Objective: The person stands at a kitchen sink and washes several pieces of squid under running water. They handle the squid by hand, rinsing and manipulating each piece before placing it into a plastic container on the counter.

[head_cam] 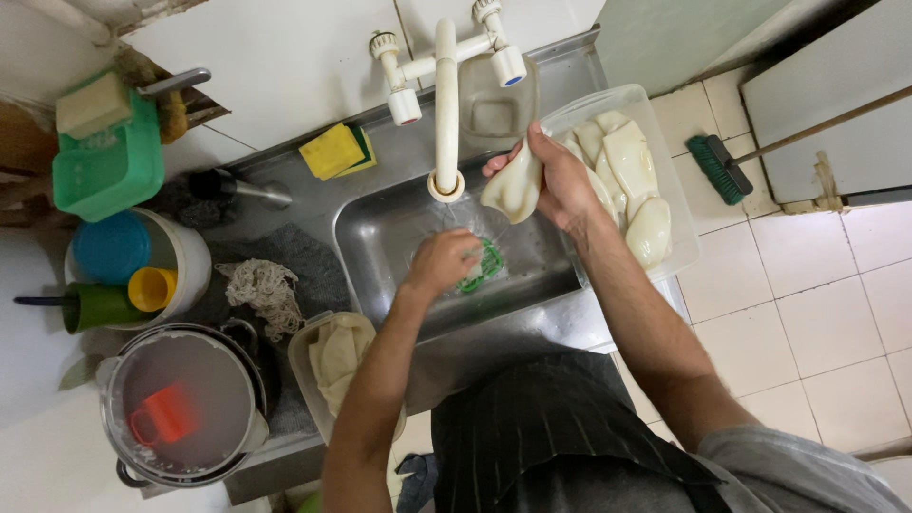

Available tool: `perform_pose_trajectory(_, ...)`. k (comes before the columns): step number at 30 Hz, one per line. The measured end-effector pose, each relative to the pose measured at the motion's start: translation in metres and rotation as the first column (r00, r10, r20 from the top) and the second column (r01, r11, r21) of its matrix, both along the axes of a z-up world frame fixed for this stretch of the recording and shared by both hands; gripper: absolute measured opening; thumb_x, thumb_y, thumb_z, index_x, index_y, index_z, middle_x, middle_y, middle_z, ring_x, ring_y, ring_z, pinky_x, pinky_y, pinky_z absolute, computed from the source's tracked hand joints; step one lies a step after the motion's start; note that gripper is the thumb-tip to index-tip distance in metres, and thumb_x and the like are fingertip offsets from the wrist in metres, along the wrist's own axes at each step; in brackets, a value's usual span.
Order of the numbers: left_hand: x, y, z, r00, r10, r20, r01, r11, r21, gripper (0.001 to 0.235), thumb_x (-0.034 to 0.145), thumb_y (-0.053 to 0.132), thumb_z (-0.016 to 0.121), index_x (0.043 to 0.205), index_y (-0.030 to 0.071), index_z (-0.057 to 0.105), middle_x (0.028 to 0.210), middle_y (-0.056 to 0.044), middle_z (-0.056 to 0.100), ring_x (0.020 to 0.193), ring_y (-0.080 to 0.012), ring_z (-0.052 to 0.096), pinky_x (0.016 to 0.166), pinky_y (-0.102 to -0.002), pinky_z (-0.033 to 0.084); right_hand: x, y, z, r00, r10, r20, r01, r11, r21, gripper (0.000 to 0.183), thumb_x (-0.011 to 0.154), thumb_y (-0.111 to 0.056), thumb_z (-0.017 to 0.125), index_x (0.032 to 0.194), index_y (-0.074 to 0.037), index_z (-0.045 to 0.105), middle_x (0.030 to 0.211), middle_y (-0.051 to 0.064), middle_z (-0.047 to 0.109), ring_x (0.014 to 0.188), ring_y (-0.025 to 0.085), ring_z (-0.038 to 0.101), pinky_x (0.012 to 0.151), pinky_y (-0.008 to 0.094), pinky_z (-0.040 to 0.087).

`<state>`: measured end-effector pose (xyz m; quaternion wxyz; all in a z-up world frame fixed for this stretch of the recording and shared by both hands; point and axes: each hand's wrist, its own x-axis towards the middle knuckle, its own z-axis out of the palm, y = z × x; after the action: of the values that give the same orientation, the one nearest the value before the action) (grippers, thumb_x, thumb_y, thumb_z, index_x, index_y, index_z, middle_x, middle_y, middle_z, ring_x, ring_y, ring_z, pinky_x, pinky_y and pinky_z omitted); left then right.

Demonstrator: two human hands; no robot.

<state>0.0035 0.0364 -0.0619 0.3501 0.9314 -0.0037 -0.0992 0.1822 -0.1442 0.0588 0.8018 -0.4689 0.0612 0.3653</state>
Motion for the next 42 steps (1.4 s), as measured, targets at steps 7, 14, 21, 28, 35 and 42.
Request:
perform_pose_trajectory(7,0.022,0.0,0.027,0.701,0.493,-0.515,-0.587,-0.011,-0.81,0.025,0.118,0.028,0.071,0.132,0.007,0.075,0.107,-0.013,0.079,0.109,-0.0457,0.086,0.094,-0.052,0.074,-0.025,0.05,-0.018,0.994,0.037,-0.099,-0.042,0.998,-0.047,0.04,0.118,-0.045,0.062,0.107,-0.009,0.075,0.102,0.018,0.087,0.097,0.032,0.089,0.086,0.05,0.074)
perform_pose_trajectory(14,-0.017,0.005,0.013,0.502,0.451,-0.738,-0.681,-0.319,-0.659,0.044,0.114,0.047,0.074,0.126,0.005,0.072,0.104,-0.008,0.075,0.097,-0.0252,0.086,0.076,-0.027,0.072,-0.065,0.094,-0.038,0.894,0.326,0.309,-0.198,0.903,-0.38,0.025,0.101,-0.029,0.084,0.112,-0.007,0.089,0.096,0.013,0.082,0.093,0.026,0.077,0.082,0.042,0.065)
perform_pose_trajectory(21,-0.033,-0.006,-0.024,0.404,0.491,-0.772,-0.619,-0.475,-0.626,0.018,0.109,0.02,0.088,0.117,0.012,0.074,0.102,-0.001,0.074,0.098,-0.0186,0.085,0.094,-0.025,0.074,-0.056,0.08,-0.047,0.872,0.222,0.436,-0.103,0.954,-0.28,0.028,0.083,-0.016,0.11,0.096,-0.011,0.085,0.082,0.001,0.083,0.08,0.01,0.073,0.076,0.026,0.062)
perform_pose_trajectory(28,-0.023,-0.014,-0.024,0.419,0.508,-0.753,-0.659,-0.4,-0.637,0.012,0.111,0.021,0.086,0.12,0.017,0.079,0.092,0.0,0.071,0.079,-0.0096,0.071,0.061,-0.011,0.055,-0.049,0.071,-0.062,0.92,0.205,0.334,-0.12,0.959,-0.259,0.02,0.097,-0.019,0.097,0.112,-0.013,0.085,0.089,-0.004,0.081,0.075,0.008,0.074,0.073,0.026,0.058)
perform_pose_trajectory(35,-0.026,-0.016,-0.022,0.42,0.503,-0.755,-0.571,-0.5,-0.651,0.008,0.114,0.018,0.08,0.122,0.022,0.08,0.094,0.003,0.067,0.076,-0.0093,0.064,0.059,-0.012,0.043,-0.059,0.064,-0.047,0.904,0.228,0.362,-0.172,0.968,-0.182,0.026,0.108,-0.004,0.069,0.132,-0.013,0.075,0.108,0.001,0.079,0.096,0.014,0.074,0.088,0.03,0.059)
perform_pose_trajectory(42,-0.037,-0.02,-0.03,0.55,0.434,-0.714,-0.477,-0.539,-0.695,0.003,0.114,0.028,0.081,0.116,0.026,0.082,0.097,0.007,0.078,0.077,-0.0097,0.066,0.054,-0.013,0.04,-0.067,0.062,-0.023,0.931,0.25,0.265,-0.218,0.965,-0.145,0.009,0.101,-0.016,0.086,0.108,-0.011,0.085,0.092,0.002,0.088,0.081,0.009,0.084,0.075,0.025,0.067)
